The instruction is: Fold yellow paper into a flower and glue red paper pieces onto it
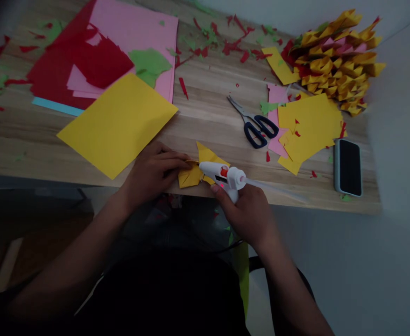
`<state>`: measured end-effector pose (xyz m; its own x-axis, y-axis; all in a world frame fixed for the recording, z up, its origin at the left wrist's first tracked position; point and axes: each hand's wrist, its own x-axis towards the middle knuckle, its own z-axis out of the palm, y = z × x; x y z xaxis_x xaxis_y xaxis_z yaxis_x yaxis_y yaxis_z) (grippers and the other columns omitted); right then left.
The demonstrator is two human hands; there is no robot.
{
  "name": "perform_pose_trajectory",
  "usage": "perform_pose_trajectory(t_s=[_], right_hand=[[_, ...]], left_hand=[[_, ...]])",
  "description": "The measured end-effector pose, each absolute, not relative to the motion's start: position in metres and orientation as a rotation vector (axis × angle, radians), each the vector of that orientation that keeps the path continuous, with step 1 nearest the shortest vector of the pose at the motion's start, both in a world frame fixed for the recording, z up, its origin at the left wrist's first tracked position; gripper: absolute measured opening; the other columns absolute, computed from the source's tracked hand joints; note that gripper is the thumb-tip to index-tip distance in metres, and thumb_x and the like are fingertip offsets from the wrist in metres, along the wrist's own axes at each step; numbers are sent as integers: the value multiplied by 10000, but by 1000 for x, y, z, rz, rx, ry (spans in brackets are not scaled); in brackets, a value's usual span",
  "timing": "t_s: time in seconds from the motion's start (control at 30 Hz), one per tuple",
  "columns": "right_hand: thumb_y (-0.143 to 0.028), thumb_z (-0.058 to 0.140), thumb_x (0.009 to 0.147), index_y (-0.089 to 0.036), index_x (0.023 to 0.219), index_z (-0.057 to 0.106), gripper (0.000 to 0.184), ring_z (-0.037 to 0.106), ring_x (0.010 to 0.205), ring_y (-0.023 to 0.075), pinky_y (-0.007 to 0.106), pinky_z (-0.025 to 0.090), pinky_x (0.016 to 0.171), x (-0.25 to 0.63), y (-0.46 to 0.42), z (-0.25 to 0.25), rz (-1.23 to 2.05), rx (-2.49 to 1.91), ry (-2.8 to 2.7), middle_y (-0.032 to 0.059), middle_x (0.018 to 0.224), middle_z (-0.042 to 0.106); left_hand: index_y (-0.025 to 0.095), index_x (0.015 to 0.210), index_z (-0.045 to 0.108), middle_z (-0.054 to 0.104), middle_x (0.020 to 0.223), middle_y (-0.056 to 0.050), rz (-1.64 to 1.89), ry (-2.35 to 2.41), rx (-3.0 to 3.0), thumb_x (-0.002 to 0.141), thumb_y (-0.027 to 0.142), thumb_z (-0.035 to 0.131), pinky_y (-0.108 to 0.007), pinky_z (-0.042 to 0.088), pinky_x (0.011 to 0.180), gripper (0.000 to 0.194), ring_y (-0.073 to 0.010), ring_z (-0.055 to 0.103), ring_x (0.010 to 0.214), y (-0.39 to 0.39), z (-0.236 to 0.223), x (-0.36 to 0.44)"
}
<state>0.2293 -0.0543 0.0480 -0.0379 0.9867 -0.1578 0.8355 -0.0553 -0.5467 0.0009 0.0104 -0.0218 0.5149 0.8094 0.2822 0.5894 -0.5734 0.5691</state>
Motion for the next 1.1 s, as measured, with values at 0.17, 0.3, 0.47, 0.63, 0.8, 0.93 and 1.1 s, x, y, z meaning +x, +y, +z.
perform_pose_trajectory(t_s=[0.17, 0.3, 0.47, 0.63, 0.8, 0.93, 1.1], right_hand=[[-532, 532, 893, -220, 591, 589, 439, 612, 481, 197, 293, 389, 463, 228, -53, 50, 784, -2019, -1922, 32, 441, 572], [-522, 505, 906, -202, 655, 661, 436, 640, 530, 217, 304, 408, 493, 227, -51, 53, 784, -2023, -1973, 48, 463, 591], [-612, 460, 900, -203, 662, 667, 517, 605, 458, 215, 316, 397, 469, 227, -54, 55, 790, -2101, -1952, 44, 432, 574], [-622, 473, 886, -196, 713, 693, 509, 601, 441, 217, 320, 412, 471, 228, -57, 56, 820, -2133, -1921, 37, 421, 574], [-626, 492, 873, -217, 641, 642, 494, 602, 440, 214, 318, 408, 477, 230, -59, 55, 798, -2137, -1917, 38, 419, 573], [-644, 481, 868, -190, 755, 688, 511, 614, 444, 225, 329, 420, 489, 231, -63, 55, 795, -2160, -1912, 38, 437, 589], [-572, 498, 882, -159, 987, 715, 478, 622, 458, 230, 337, 451, 510, 231, -68, 56, 819, -2142, -1929, 11, 442, 587]], left_hand=[[258, 1032, 770, 761, 1148, 22, 741, 1166, 2347, 937, 210, 550, -371, 453, 861, 244, -205, 575, 945, 9, -21, 1], [256, 1033, 762, 751, 1178, 18, 723, 1206, 2345, 927, 248, 572, -390, 450, 883, 217, -214, 583, 972, 5, -19, 2], [268, 1023, 761, 763, 1131, -4, 691, 1259, 2360, 940, 348, 587, -408, 438, 886, 208, -229, 585, 985, 1, -16, 5], [272, 1090, 753, 766, 1113, -13, 663, 1309, 2395, 942, 376, 577, -427, 426, 888, 252, -257, 569, 1013, -3, -15, 6], [264, 1127, 741, 754, 1161, 0, 646, 1300, 2394, 947, 436, 566, -442, 417, 920, 304, -269, 566, 1034, -5, -14, 6], [258, 1131, 735, 749, 1171, -7, 630, 1291, 2399, 928, 473, 593, -453, 410, 931, 328, -272, 574, 1039, -4, -13, 5], [256, 1132, 731, 743, 1182, -15, 610, 1295, 2404, 894, 484, 641, -457, 412, 904, 342, -284, 573, 1051, -4, -13, 4]])
